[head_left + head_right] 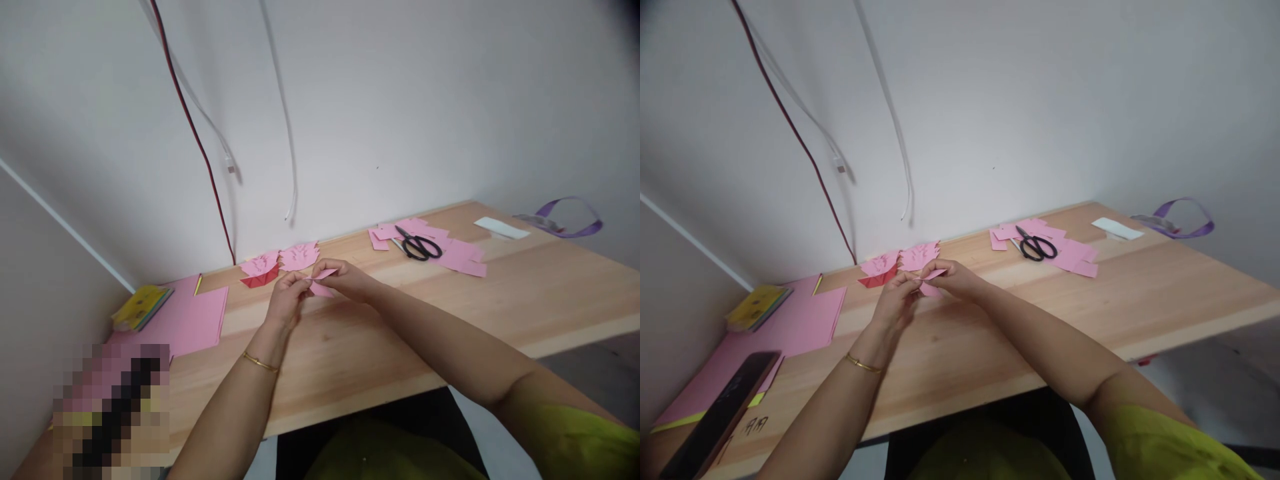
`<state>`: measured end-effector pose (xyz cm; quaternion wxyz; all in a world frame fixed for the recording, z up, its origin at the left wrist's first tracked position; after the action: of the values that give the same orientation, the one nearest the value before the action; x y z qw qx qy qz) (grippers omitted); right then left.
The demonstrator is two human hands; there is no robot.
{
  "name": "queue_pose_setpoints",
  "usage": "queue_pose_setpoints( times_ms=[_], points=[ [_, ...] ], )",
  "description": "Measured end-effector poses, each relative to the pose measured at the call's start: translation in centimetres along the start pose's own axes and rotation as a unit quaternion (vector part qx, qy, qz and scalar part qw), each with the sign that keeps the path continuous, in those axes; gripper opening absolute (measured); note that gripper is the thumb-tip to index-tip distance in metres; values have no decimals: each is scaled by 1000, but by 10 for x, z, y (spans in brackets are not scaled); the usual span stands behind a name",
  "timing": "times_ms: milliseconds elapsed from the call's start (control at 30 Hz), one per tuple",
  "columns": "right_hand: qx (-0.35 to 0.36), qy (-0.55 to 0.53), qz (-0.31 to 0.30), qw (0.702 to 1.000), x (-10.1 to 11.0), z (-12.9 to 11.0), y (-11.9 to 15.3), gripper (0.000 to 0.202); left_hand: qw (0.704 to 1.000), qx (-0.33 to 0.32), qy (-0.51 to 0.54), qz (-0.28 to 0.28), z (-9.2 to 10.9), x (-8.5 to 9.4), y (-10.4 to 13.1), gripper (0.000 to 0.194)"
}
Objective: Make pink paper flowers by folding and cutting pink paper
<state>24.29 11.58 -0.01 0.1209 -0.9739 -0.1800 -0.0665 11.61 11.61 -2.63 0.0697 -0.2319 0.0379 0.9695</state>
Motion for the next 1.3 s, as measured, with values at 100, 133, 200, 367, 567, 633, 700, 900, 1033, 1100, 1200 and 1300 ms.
queue_pose_setpoints(
  times_ms=[100, 133, 200, 367, 567, 633, 700, 900, 1033, 1100, 1200, 1300],
  points=[
    [-8, 1, 7, 1000, 1, -1, 0, 18, 1000, 10, 13, 2, -1, 1, -1, 14],
    [-14, -3, 6, 1000, 0, -1, 0, 19, 1000, 11, 14, 3, -1, 2, -2, 14],
    [-27, -23, -4, 999, -2, 1, 1, 19, 1000, 12, 11, -4, -1, 3, -2, 13],
    [-47, -48, -18, 998, -4, 5, 2, 22, 999, 34, -4, -33, -1, -1, -1, 19],
    [-66, -111, -24, 991, -7, 12, -2, 33, 999, 15, -38, -7, 4, -1, 1, 22],
    [-71, -109, -25, 991, -7, 13, -3, 30, 998, -1, -55, 0, 5, 1, 0, 24],
    [-73, -95, -40, 992, -9, 13, -3, 26, 997, -25, -76, 10, 9, 3, -1, 26],
    [-73, 32, -27, 996, -4, 8, 0, 33, 975, -113, -189, 17, 28, -3, 5, 24],
    [-60, 82, 3, 995, 3, 8, 0, 33, 962, -138, -237, 7, 35, -12, 11, 22],
    [-45, 92, 10, 995, 5, 7, -1, 30, 960, -137, -245, -2, 34, -14, 11, 21],
    [-34, 111, 13, 993, 7, 6, -1, 27, 963, -114, -242, -18, 26, -14, 9, 20],
    [-21, 163, 13, 986, 6, 2, -2, 24, 967, -98, -232, -25, 20, -12, 6, 21]
  ],
)
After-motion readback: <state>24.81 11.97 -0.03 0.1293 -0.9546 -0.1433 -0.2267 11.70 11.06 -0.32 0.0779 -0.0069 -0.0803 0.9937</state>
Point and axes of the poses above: each hand's wrist, its own y-axis away from the middle knuckle, its own x-axis out of the back of the hand, z = x × y, the point moved 8 cm from there along -y, towards the middle knuckle, and after that the axes turned 11 degrees about y, right-handed, at the moved point
